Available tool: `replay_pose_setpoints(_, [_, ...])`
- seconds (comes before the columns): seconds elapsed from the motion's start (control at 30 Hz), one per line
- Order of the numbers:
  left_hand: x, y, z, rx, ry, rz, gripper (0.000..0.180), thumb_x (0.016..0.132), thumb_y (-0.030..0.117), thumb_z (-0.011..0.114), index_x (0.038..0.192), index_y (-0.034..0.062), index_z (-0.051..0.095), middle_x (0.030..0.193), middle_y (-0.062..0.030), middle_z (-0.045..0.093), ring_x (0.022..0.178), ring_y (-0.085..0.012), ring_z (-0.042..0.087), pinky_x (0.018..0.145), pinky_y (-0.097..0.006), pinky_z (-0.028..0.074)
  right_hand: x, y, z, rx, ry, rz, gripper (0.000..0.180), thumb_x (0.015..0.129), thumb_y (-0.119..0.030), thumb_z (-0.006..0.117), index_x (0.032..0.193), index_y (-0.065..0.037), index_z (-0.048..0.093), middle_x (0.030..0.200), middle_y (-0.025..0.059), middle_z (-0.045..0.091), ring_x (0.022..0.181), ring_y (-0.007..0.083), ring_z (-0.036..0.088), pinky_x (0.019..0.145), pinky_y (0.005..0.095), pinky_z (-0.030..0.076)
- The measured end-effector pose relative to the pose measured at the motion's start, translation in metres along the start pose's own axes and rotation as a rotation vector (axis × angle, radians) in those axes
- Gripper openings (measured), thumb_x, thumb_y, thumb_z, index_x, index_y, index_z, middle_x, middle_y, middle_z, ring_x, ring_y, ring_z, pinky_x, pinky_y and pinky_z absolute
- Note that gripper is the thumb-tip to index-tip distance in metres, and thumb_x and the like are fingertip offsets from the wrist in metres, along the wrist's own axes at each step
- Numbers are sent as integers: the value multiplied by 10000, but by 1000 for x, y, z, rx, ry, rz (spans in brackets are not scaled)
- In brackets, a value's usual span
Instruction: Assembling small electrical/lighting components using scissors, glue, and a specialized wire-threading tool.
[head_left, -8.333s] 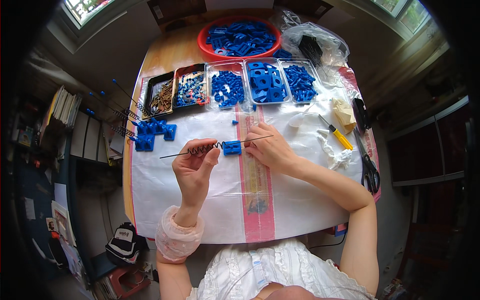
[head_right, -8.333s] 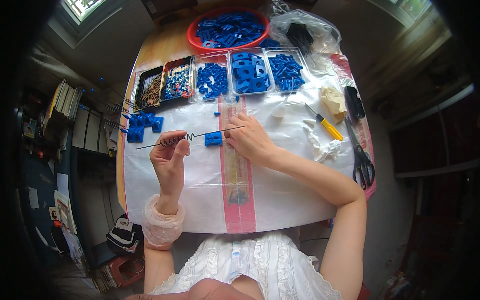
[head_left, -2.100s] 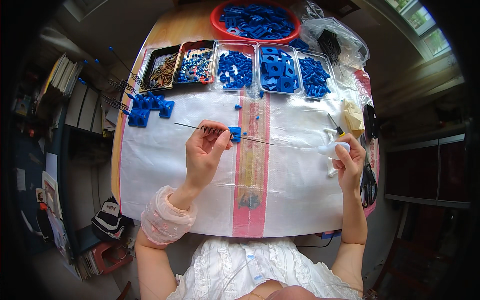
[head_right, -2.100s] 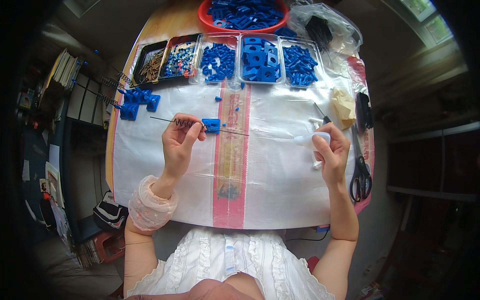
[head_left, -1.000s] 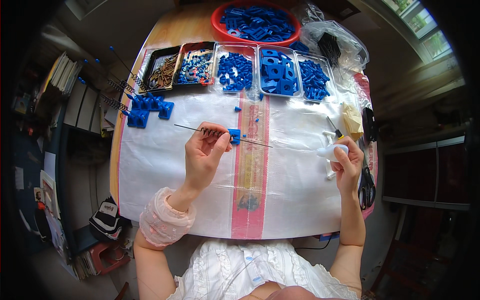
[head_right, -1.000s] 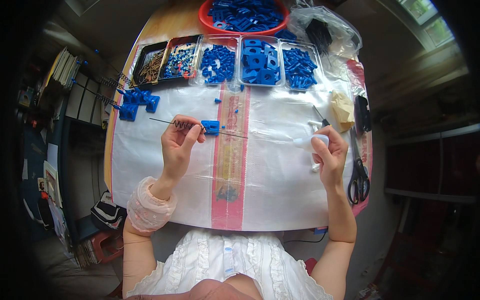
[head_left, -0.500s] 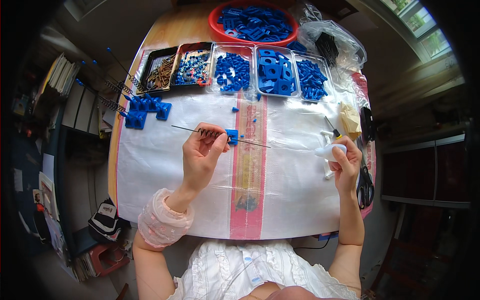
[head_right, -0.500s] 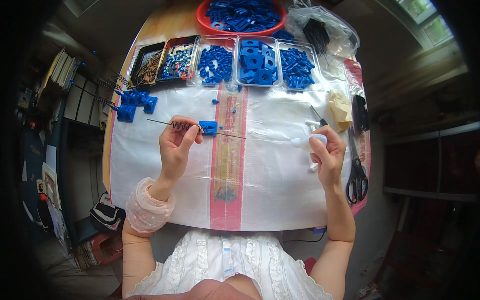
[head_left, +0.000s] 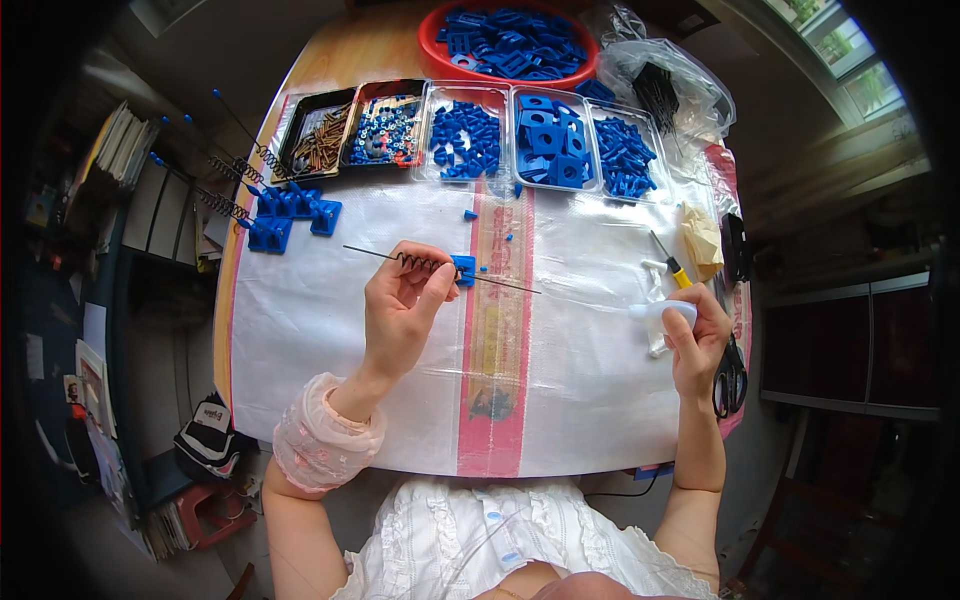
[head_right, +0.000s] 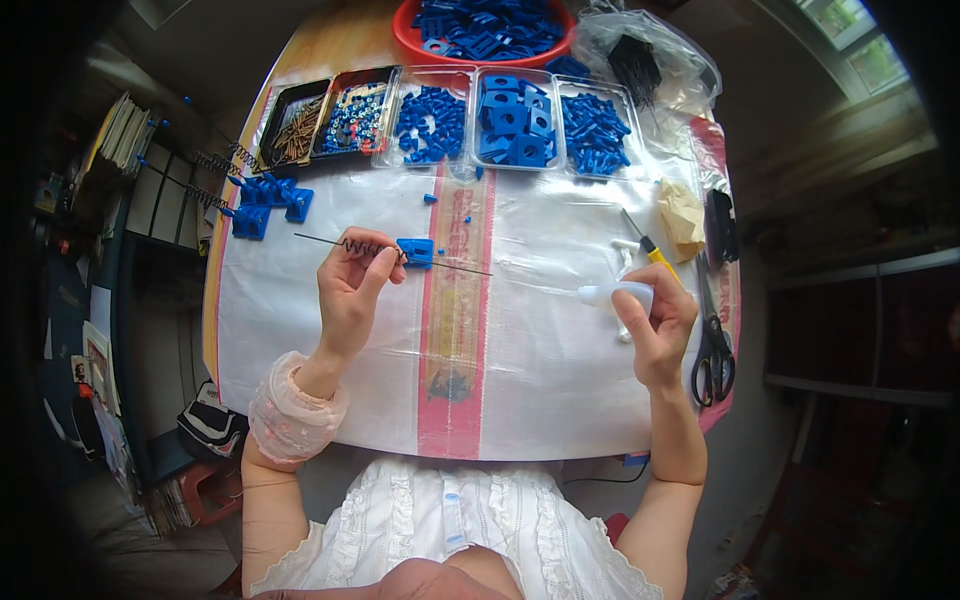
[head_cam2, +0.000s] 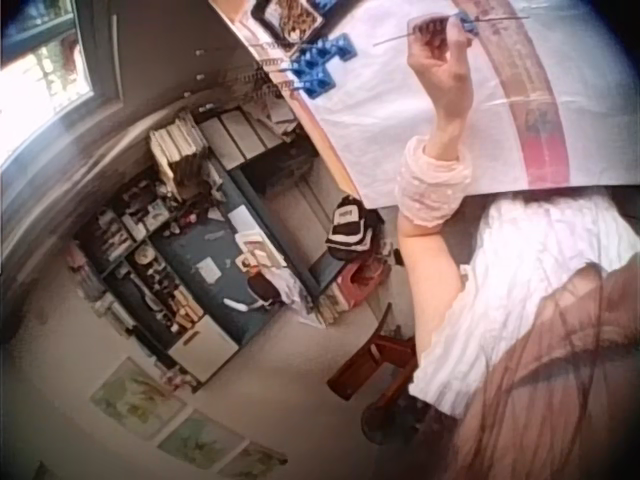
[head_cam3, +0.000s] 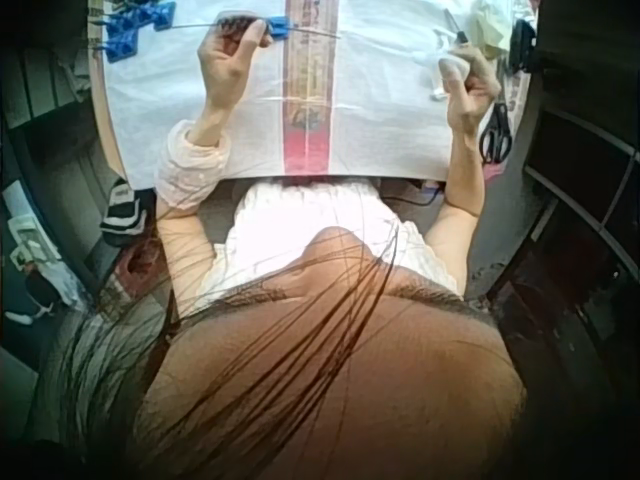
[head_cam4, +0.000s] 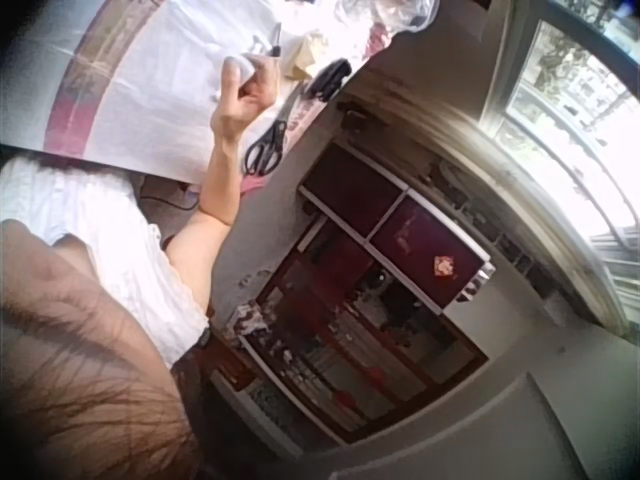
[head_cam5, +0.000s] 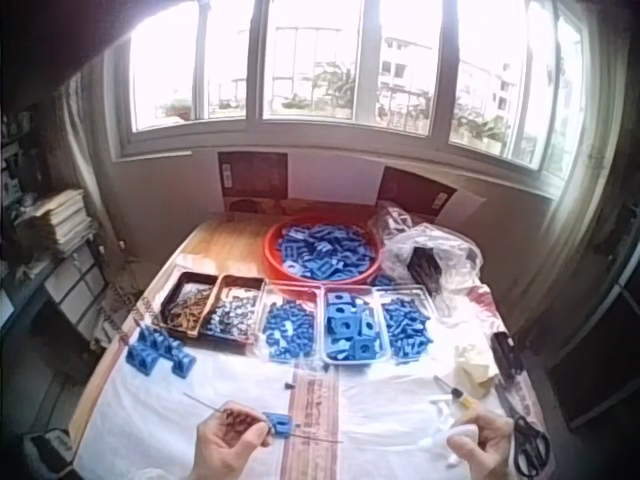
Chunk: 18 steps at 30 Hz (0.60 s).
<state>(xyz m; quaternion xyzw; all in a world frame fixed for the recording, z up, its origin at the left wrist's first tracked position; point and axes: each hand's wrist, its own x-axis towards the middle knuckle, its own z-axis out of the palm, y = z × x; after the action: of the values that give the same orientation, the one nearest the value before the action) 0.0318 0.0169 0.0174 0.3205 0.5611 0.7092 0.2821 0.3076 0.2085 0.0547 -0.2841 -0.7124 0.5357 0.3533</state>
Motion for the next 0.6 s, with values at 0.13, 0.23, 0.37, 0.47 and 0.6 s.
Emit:
replay_pose_setpoints(0.13, [1, 0, 0, 2, -2, -3, 60, 999, 45, 598, 1043, 6, 606, 904, -56, 653, 777, -96, 618, 728, -234, 506, -3, -4, 1, -37, -6, -21, 107, 887, -64, 687, 927, 4, 616, 781, -22, 561, 641, 9, 460, 550, 182, 310])
replay_pose_setpoints(0.23, [1, 0, 0, -2, -4, -3, 56, 999, 46, 597, 1039, 8, 606, 900, -55, 651, 776, -96, 617, 728, -233, 504, -3, -6, 2, -57, -12, -35, 111, 891, -69, 686, 929, 6, 615, 777, -22, 561, 636, 8, 458, 548, 181, 312])
replay_pose_setpoints(0.37, [0, 0, 0, 5, -8, -7, 53, 1000, 49, 598, 1034, 11, 605, 898, -54, 651, 776, -94, 617, 726, -233, 504, -4, -6, 1, -59, -14, -23, 116, 891, -72, 689, 931, 7, 615, 774, -21, 563, 632, 8, 460, 545, 182, 315])
replay_pose_setpoints(0.47, [0, -1, 0, 8, -10, -9, 54, 999, 53, 601, 1034, 11, 605, 898, -54, 651, 775, -93, 617, 724, -234, 505, -3, -7, 1, -65, -6, -25, 118, 890, -72, 691, 932, 8, 615, 770, -20, 565, 634, 9, 464, 546, 182, 318])
replay_pose_setpoints(0.6, [0, -1, -1, 19, -10, -11, 60, 998, 58, 605, 1035, 11, 606, 896, -55, 653, 775, -92, 618, 723, -234, 506, -3, -5, 1, -61, -4, -34, 120, 892, -76, 692, 932, 8, 615, 768, -21, 569, 639, 10, 470, 548, 182, 319])
